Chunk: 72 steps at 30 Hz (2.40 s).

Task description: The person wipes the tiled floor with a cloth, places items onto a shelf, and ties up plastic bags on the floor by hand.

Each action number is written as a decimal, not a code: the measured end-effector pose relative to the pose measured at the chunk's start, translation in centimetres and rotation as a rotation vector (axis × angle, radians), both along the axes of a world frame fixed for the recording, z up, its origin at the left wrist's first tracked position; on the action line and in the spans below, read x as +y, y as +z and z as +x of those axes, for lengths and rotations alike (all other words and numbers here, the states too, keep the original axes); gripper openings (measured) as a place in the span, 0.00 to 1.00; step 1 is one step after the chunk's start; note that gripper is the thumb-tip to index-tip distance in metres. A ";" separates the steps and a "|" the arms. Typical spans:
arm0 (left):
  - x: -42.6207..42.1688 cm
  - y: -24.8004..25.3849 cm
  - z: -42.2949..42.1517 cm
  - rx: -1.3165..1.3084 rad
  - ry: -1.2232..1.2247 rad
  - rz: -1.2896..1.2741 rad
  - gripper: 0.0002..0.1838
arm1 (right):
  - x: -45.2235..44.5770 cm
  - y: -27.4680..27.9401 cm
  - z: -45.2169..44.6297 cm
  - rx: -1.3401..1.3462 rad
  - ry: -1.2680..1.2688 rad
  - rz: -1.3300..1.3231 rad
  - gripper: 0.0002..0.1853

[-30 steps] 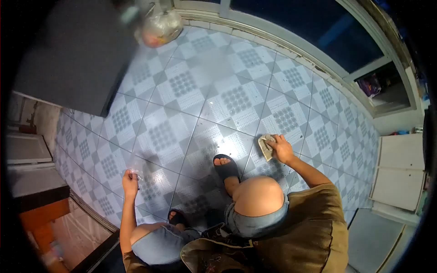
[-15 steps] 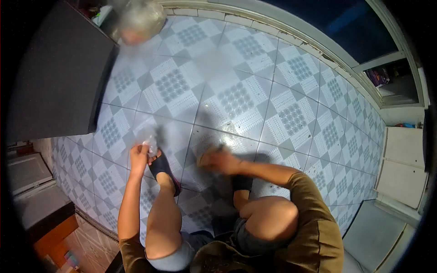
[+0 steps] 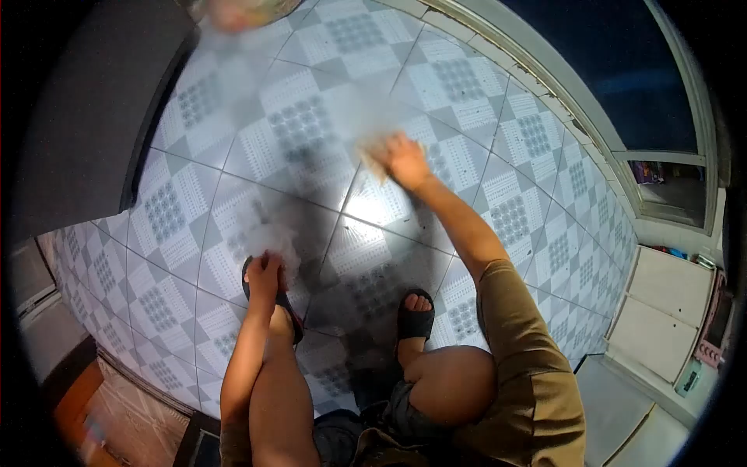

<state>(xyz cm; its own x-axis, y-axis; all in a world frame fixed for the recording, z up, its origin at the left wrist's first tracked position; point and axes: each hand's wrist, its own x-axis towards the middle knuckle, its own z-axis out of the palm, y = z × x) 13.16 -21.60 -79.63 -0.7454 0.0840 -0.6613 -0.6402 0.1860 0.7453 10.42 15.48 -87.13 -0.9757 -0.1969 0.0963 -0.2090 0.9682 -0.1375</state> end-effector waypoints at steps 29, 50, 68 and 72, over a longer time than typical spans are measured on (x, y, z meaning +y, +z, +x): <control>-0.7 -2.1 2.7 0.731 -0.131 -0.177 0.06 | -16.8 1.6 6.4 -0.129 0.394 -0.665 0.13; 0.0 6.5 -3.7 0.216 -0.088 0.054 0.07 | 11.3 27.9 -7.7 -0.154 -0.519 -1.660 0.25; 6.6 36.2 -2.1 0.315 -0.267 0.469 0.12 | 6.4 54.8 7.8 -0.220 0.254 -1.922 0.14; 7.8 36.0 -0.3 0.415 -0.188 0.451 0.12 | 3.9 56.8 11.8 -0.154 0.223 -1.882 0.13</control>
